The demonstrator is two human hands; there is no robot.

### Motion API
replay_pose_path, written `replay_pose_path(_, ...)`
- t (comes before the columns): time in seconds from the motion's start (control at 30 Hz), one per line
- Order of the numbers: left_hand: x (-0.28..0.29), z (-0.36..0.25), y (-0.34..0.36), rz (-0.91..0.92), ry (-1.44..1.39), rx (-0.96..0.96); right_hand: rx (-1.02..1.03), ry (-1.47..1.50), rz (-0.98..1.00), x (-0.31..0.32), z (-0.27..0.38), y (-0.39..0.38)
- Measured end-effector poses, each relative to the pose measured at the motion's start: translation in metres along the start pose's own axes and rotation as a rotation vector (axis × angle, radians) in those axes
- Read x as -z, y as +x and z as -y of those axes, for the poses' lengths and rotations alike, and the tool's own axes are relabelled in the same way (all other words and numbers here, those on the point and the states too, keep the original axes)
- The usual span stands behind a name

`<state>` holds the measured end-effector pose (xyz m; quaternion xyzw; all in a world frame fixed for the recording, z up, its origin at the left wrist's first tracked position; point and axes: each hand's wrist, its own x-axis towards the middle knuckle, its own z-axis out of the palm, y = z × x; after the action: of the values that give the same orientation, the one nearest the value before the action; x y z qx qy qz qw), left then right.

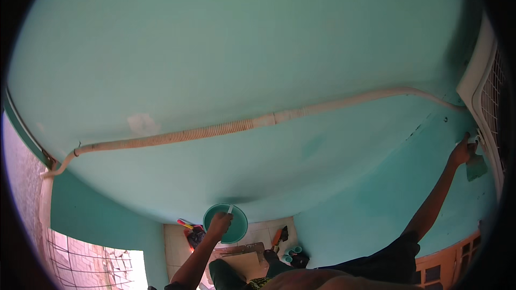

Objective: The person paints a light green ceiling using a paintbrush and a bucket of paint. They repeatedly dip the brush into the bucket and apply paint to the ceiling surface in a small room.

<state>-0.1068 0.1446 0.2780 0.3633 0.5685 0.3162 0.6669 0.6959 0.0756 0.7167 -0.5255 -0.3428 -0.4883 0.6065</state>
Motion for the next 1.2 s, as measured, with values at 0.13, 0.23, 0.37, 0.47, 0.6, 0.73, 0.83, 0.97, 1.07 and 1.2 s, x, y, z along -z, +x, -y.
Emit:
replay_pose_path(0.13, -0.009, -0.048, -0.025, 0.036, 0.003, 0.033, -0.328, -0.131, 0.008, 0.034, 0.036, -0.012)
replay_pose_path(0.23, -0.013, -0.057, -0.054, 0.014, 0.015, 0.058, -0.331, -0.256, -0.108, -0.009, 0.047, -0.049)
replay_pose_path(0.37, -0.007, -0.081, -0.075, 0.125, -0.009, 0.125, -0.339, -0.152, 0.113, 0.006, 0.007, -0.073)
replay_pose_path(0.47, -0.017, -0.106, -0.093, 0.114, 0.008, 0.240, -0.370, -0.169, 0.121, 0.019, 0.012, -0.087)
replay_pose_path(0.6, -0.024, -0.124, -0.130, 0.131, 0.156, 0.225, -0.432, -0.178, 0.157, 0.017, 0.031, -0.102)
replay_pose_path(0.73, -0.011, -0.112, -0.130, 0.256, -0.266, 0.410, -0.482, -0.154, 0.190, 0.018, 0.037, -0.107)
replay_pose_path(0.83, -0.011, -0.103, -0.113, 0.278, -0.239, 0.437, -0.501, -0.151, 0.192, 0.027, 0.037, -0.104)
replay_pose_path(0.97, -0.039, -0.157, -0.153, 0.135, -0.030, 0.419, -0.534, -0.150, 0.209, 0.025, 0.043, -0.111)
replay_pose_path(1.07, -0.045, -0.194, -0.176, 0.176, -0.171, 0.397, -0.533, -0.168, 0.227, 0.028, 0.047, -0.111)
replay_pose_path(1.2, -0.043, -0.216, -0.181, 0.102, -0.126, 0.271, -0.505, -0.216, 0.250, 0.037, 0.050, -0.111)
